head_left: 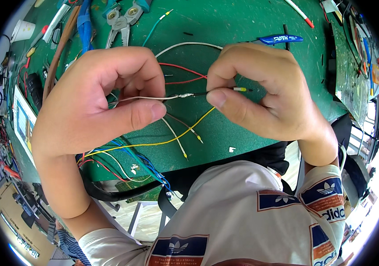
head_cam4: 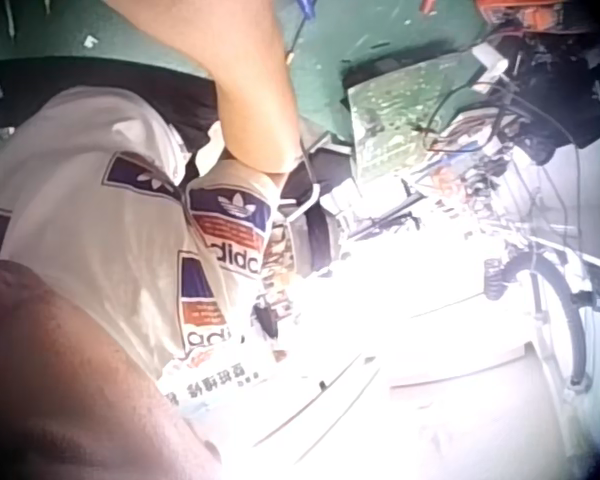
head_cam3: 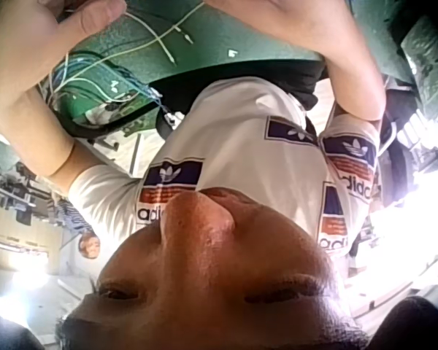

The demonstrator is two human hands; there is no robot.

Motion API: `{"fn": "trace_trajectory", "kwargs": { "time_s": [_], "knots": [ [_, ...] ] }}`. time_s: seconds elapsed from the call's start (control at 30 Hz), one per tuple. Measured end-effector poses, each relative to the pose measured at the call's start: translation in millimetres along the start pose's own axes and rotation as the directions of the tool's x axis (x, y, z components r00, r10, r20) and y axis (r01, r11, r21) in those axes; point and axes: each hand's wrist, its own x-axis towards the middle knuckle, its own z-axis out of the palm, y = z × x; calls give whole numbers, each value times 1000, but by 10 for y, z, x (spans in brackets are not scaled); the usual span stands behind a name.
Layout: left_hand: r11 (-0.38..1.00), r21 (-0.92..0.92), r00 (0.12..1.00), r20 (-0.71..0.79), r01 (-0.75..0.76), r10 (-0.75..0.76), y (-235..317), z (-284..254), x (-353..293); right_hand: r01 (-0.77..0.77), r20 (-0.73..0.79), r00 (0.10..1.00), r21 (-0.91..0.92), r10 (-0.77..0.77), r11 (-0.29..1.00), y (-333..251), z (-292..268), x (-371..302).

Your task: The person joins wires together using a soldering iron and wire cutters. They trim a wire with the cutters, apply solder to a connection point, and then slide a black tube over a joint.

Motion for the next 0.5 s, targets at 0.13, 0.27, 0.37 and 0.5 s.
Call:
{"fn": "trace_trajectory", "kwargs": {
  "time_s": [0.13,0.27,0.37,0.5],
  "knots": [
    [1000,-5,1000,16,9,-9,17,-12,1,-6,-23,1000,24,6,1000,-9,2,12],
    [1000,-5,1000,24,-3,3,-13,-19,6,-13,-36,999,38,15,999,-8,-2,14],
    [995,71,997,35,-74,71,-1,-34,-11,-12,-29,999,59,14,998,-15,-8,18],
    [989,97,993,39,-112,109,-7,-25,-15,-11,-17,1000,80,12,997,-20,-12,15]
  ]
}}
